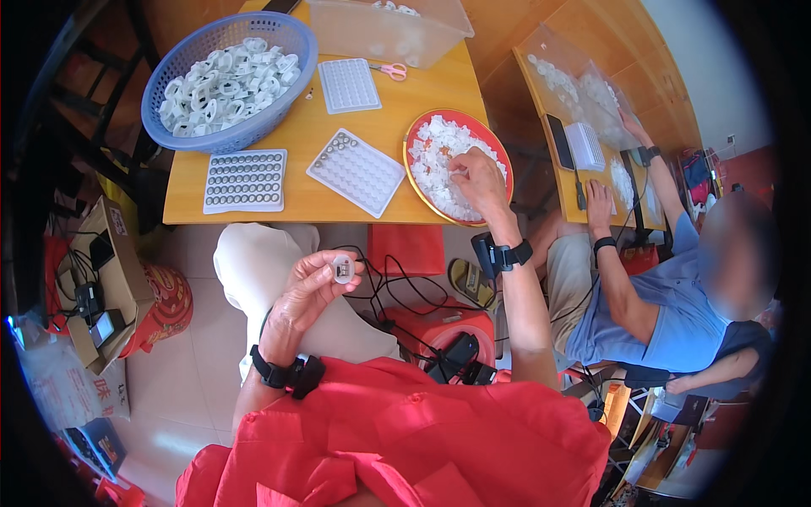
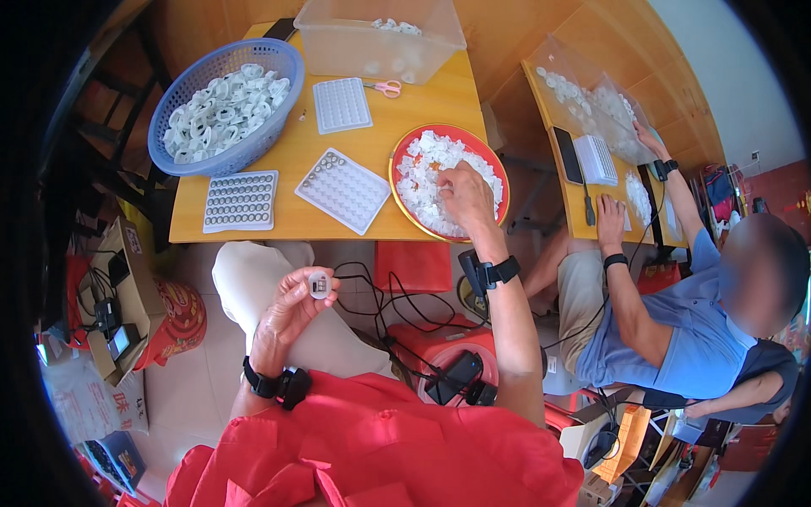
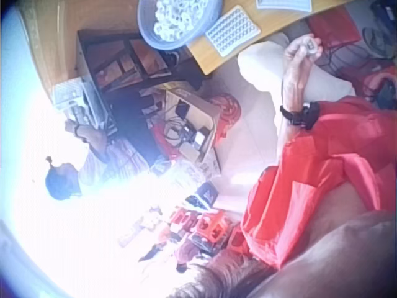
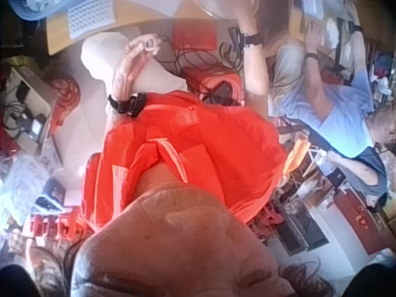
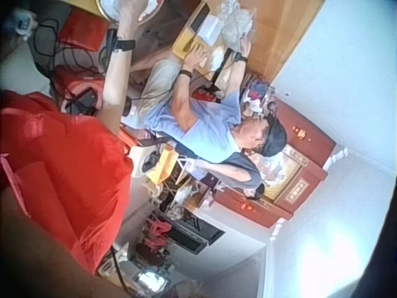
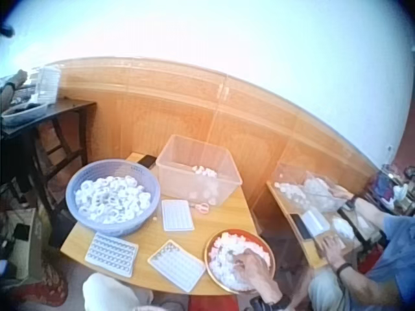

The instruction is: Assembling small white plastic components into circular frames at a workshop table.

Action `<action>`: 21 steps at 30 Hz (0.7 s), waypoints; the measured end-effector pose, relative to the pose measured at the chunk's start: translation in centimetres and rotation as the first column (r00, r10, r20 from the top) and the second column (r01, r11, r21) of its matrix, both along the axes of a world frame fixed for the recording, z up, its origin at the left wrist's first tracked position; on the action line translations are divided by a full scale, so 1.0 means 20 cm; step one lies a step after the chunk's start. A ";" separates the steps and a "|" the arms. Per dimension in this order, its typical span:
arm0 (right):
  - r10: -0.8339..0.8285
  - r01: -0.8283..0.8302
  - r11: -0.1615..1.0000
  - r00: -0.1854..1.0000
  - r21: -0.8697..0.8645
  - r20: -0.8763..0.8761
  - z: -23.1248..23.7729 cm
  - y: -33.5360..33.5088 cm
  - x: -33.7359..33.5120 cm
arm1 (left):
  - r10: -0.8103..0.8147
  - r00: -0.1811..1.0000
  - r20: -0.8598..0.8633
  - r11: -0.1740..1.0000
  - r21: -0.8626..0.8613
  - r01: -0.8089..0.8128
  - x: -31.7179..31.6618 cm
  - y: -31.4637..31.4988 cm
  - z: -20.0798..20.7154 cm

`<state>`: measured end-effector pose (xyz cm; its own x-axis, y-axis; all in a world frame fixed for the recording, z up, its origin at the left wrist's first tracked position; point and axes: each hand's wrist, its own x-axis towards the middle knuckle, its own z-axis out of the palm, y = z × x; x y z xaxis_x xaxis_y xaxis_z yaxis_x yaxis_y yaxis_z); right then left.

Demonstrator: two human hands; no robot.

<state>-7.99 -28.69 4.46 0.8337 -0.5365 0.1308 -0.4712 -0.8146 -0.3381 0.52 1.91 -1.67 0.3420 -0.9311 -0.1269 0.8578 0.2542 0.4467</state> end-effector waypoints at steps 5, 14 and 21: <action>-0.036 0.022 0.992 0.993 0.127 0.110 -0.05 -0.08 -0.03 | -0.005 1.000 -0.003 1.000 -0.009 0.005 -0.01 0.00 0.01; -0.349 -0.202 0.310 0.885 0.929 0.309 0.11 -0.03 -0.08 | 0.000 1.000 0.006 1.000 -0.023 0.000 0.00 0.00 0.01; -0.351 -0.291 0.222 0.867 0.931 0.355 0.16 0.13 -0.06 | 0.004 1.000 0.010 0.998 -0.058 -0.003 0.00 0.00 0.01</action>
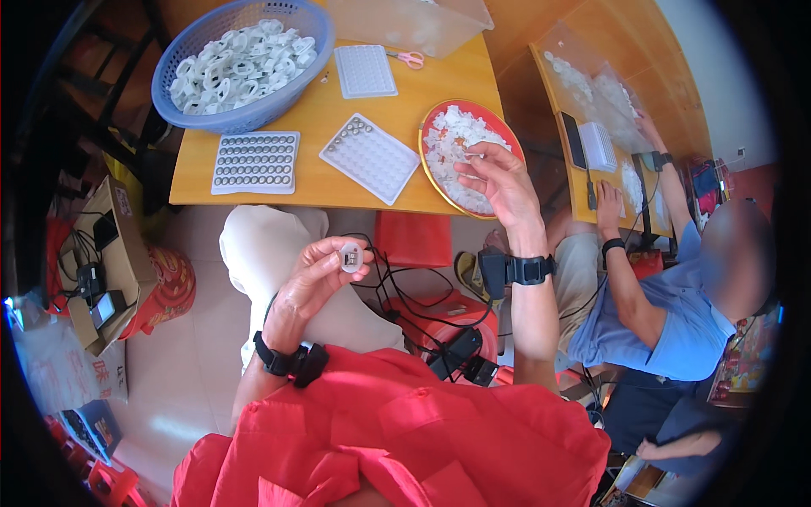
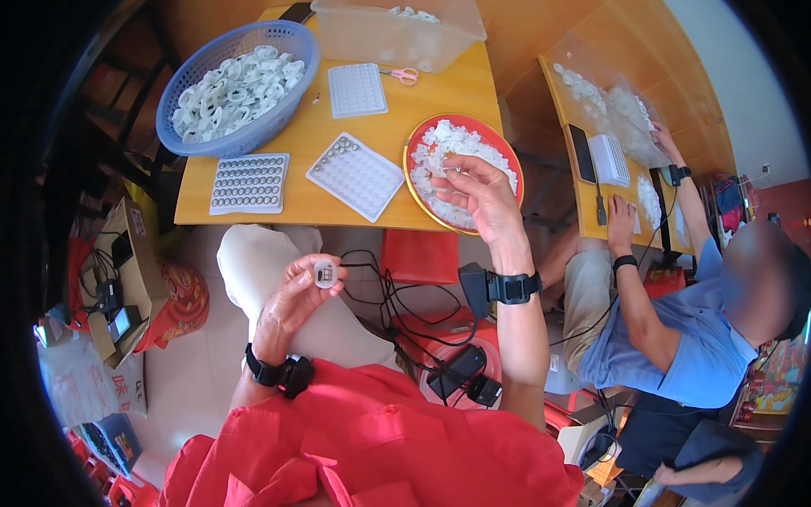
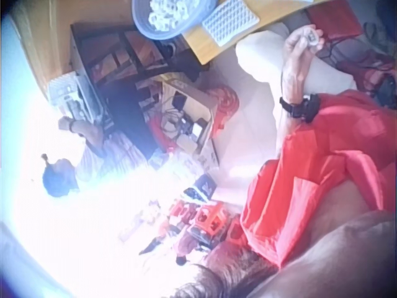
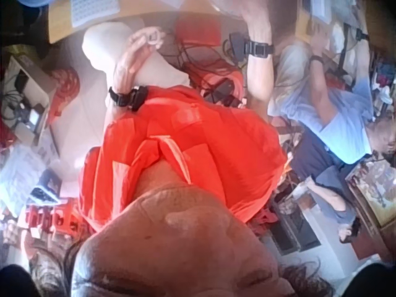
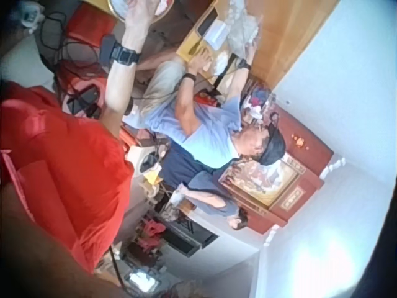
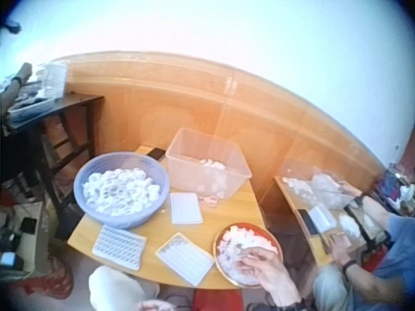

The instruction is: Assembling small white plastic components into circular frames at a workshop table.

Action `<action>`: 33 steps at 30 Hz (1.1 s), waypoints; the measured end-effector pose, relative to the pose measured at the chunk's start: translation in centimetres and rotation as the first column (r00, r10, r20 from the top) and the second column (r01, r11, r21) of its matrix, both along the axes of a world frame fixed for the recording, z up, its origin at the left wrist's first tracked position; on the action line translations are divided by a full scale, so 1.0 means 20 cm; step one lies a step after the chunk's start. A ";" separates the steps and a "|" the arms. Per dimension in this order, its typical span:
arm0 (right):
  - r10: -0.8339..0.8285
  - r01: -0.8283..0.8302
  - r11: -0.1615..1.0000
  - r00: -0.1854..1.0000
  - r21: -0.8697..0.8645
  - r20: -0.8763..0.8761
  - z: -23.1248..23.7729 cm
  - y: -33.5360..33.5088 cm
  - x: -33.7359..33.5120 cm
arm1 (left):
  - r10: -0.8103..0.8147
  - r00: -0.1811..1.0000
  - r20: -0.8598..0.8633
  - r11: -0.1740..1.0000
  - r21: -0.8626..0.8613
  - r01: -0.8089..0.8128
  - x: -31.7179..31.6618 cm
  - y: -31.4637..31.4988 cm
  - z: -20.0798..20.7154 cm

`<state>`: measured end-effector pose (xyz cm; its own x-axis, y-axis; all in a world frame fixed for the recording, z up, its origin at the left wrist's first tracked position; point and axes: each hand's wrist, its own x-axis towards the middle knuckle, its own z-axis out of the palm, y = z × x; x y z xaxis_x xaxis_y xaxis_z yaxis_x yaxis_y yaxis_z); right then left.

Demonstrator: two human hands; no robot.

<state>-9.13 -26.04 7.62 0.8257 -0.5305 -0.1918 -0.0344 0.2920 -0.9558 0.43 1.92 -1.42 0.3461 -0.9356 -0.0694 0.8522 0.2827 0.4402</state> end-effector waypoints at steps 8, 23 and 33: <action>0.098 -0.097 0.992 0.995 -0.079 0.001 0.01 0.13 -0.02 | 0.008 0.999 0.041 0.999 0.042 -0.009 0.00 0.01 0.01; 0.376 -0.387 0.911 0.921 -0.142 -0.100 0.01 0.52 0.06 | 0.019 1.000 -0.018 0.999 0.033 -0.018 0.00 0.01 0.02; 0.431 -0.442 0.814 0.895 -0.376 -0.118 0.03 0.66 0.10 | 0.021 0.998 -0.061 1.000 -0.012 -0.021 0.00 0.01 -0.02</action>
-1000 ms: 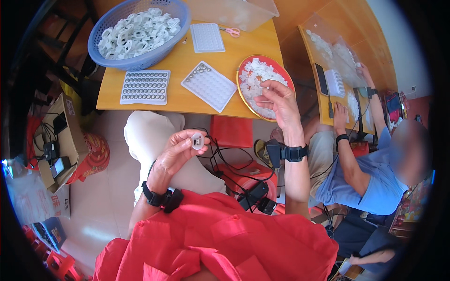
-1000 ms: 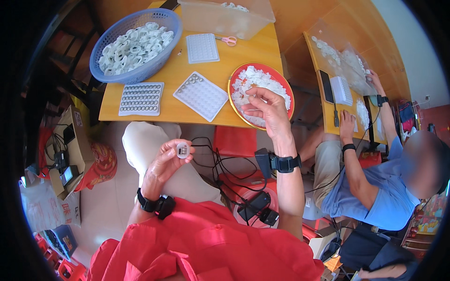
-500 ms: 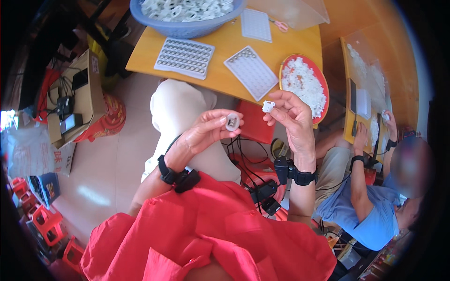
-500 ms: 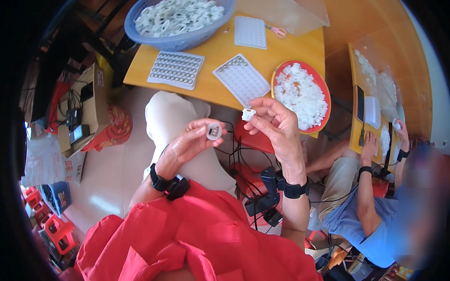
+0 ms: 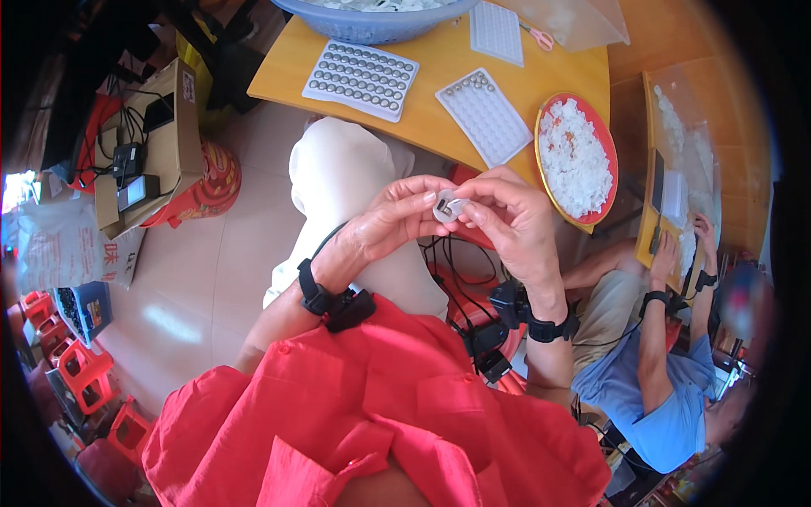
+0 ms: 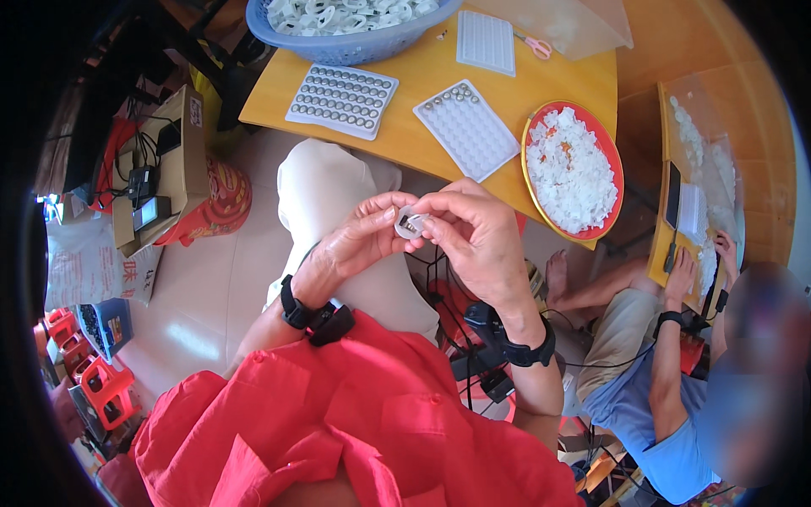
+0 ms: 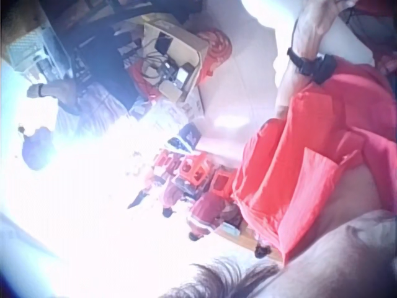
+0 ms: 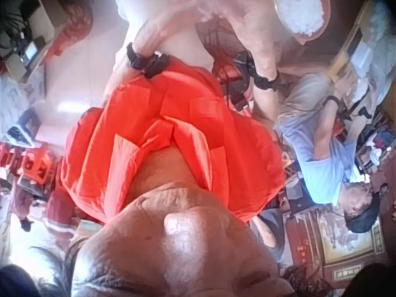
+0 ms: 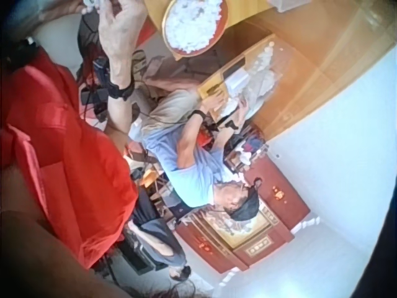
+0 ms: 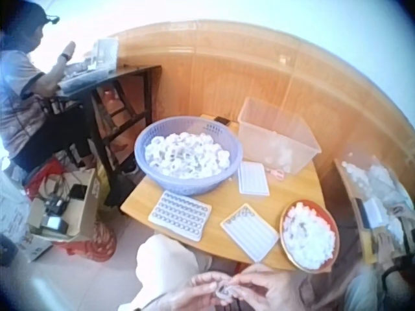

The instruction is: Assembling small white plastic components into circular frames at a workshop table.

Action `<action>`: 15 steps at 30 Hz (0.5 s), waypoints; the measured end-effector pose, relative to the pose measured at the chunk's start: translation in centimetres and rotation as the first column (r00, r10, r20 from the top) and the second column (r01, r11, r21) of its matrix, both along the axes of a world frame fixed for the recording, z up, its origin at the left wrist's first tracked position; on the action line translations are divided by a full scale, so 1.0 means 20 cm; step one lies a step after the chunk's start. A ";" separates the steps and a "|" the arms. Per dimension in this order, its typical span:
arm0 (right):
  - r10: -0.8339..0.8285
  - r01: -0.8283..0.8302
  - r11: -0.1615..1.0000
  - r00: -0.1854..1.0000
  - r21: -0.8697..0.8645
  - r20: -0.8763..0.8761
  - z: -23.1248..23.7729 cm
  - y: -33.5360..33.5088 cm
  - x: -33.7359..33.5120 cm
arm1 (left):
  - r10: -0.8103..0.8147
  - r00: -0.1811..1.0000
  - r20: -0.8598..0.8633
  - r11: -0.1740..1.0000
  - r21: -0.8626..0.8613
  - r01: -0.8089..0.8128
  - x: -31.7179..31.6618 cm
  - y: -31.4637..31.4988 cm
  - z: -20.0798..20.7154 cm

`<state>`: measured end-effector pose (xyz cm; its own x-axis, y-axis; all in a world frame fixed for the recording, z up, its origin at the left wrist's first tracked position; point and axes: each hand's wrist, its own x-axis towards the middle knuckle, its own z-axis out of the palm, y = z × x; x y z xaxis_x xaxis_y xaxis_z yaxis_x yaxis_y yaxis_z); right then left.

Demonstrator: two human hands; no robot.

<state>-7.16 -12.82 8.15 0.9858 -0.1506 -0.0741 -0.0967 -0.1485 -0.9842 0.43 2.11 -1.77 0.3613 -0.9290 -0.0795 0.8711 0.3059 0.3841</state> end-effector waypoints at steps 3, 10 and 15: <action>0.002 -0.001 0.993 1.000 -0.117 0.013 0.01 0.03 0.01 | 0.012 1.000 -0.004 1.000 0.005 -0.012 0.00 -0.01 -0.01; 0.006 -0.001 0.969 1.000 -0.246 0.020 0.01 0.03 0.00 | 0.013 1.000 -0.007 1.000 0.028 -0.013 0.00 -0.01 0.01; 0.003 -0.004 0.986 1.000 -0.167 -0.005 0.01 0.01 0.01 | -0.003 1.000 0.006 1.000 0.027 0.003 0.00 0.00 0.01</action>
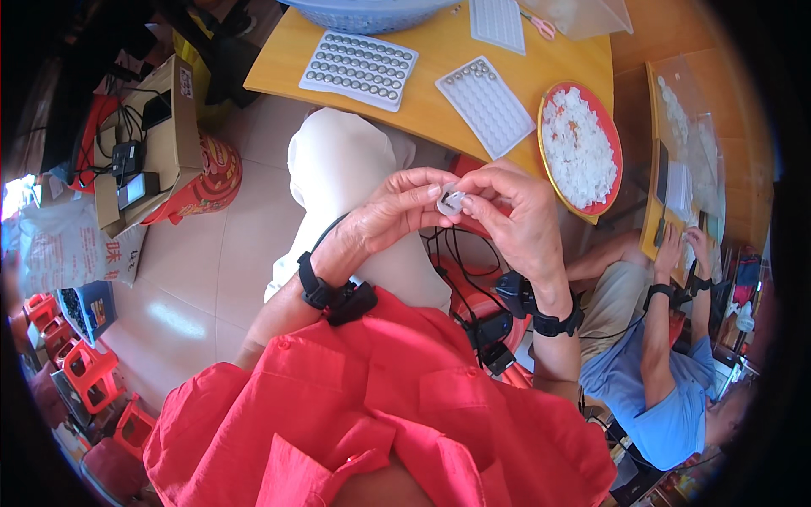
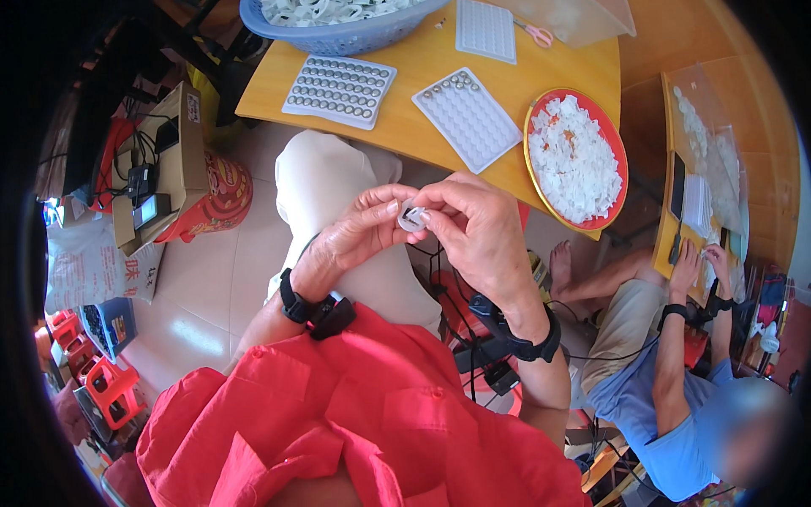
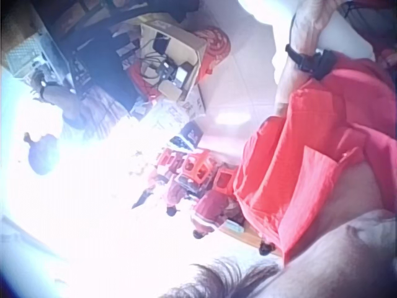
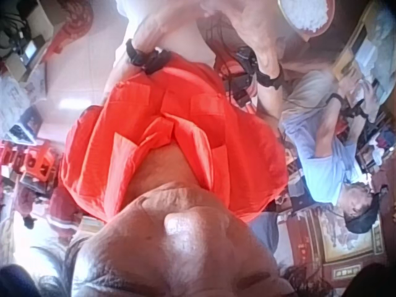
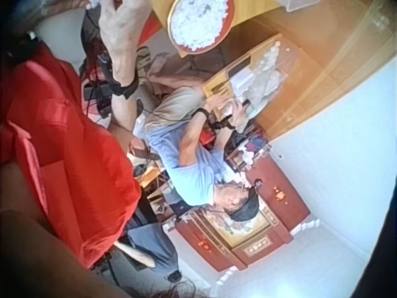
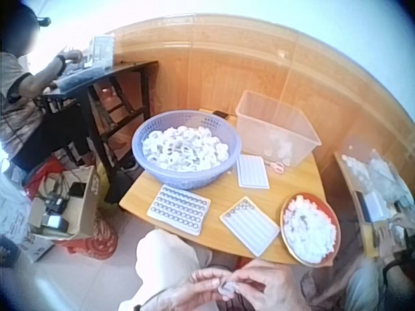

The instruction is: Assembling small white plastic components into circular frames at a workshop table.

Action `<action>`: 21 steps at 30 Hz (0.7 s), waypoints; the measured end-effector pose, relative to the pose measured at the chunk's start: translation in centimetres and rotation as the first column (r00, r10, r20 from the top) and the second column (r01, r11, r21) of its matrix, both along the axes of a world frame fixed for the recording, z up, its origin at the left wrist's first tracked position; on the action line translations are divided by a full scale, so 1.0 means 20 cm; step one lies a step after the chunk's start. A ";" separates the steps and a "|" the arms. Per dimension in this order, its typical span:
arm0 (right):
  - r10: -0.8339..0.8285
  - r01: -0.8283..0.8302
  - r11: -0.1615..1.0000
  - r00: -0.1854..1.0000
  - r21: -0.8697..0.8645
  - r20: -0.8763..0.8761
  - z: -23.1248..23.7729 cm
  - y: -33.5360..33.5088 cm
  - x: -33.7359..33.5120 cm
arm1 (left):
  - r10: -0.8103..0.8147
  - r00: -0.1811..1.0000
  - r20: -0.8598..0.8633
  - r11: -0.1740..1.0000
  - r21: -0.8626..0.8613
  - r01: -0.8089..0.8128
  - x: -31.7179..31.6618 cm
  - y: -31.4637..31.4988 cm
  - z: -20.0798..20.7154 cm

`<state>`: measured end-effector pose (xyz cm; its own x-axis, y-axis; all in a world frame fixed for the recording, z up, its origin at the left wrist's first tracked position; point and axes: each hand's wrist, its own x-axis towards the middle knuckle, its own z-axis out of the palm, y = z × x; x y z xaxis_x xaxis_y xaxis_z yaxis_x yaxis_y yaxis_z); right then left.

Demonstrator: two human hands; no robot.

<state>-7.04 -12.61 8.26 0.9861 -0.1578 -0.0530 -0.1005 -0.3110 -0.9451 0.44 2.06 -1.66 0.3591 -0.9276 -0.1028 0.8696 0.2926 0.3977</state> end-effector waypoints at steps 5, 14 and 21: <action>0.003 -0.003 1.000 1.000 0.008 -0.021 0.02 0.01 0.00 | -0.002 1.000 0.001 1.000 -0.003 0.002 0.00 0.00 -0.01; 0.032 -0.033 0.997 0.999 -0.070 -0.023 0.03 0.00 0.01 | -0.008 1.000 0.012 1.000 0.029 0.008 0.00 -0.01 0.00; 0.026 -0.026 0.994 1.000 -0.102 0.005 0.02 0.00 0.01 | -0.021 1.000 0.012 0.999 0.041 0.020 0.00 -0.01 0.00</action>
